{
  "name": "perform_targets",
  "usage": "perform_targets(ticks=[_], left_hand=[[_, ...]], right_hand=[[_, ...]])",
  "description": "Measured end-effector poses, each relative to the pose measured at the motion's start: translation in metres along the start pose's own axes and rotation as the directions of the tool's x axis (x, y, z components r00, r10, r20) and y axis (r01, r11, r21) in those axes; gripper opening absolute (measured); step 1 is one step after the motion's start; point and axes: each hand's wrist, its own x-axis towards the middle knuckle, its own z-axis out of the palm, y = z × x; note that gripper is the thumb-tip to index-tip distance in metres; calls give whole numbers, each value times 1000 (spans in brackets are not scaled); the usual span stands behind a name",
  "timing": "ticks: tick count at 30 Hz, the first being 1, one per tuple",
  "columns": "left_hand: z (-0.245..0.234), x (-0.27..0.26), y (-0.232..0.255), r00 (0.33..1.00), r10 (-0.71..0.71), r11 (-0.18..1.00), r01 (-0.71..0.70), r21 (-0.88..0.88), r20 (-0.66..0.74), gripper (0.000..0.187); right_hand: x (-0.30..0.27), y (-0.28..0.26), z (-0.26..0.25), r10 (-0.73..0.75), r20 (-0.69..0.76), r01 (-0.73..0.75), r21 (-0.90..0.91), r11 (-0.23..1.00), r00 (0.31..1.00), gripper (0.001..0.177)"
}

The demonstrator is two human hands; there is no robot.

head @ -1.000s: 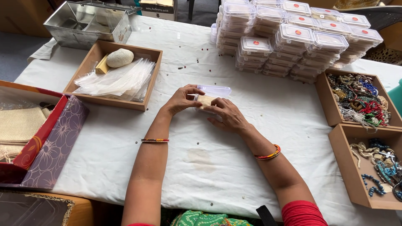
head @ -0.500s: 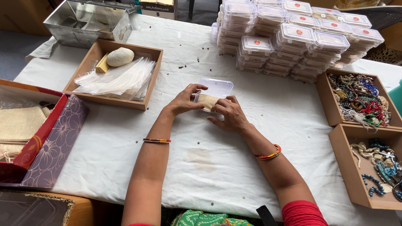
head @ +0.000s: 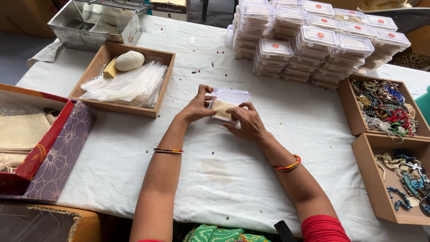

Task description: The person folds a small beige cloth pouch, places it into a clear plastic container, and stacks it with others. They then pick up a beaded necklace, place it into a small plastic bag, and wrap it in a beige cloth pouch before placing it into a plastic container.

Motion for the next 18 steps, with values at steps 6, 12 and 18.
perform_targets(ticks=[6,12,18], left_hand=[[-6,-17,16,978,198,980,-196,-37,64,122],[-7,-12,9,970,181,976,-198,95,165,80],[-2,-27,35,971,78,909,-162,385,224,98]], right_hand=[[6,-17,-24,-228,-559,112,-235,966,797,106],[5,-9,-12,-39,-158,55,98,994,987,137],[6,-3,-14,-34,-133,49,114,992,991,128]])
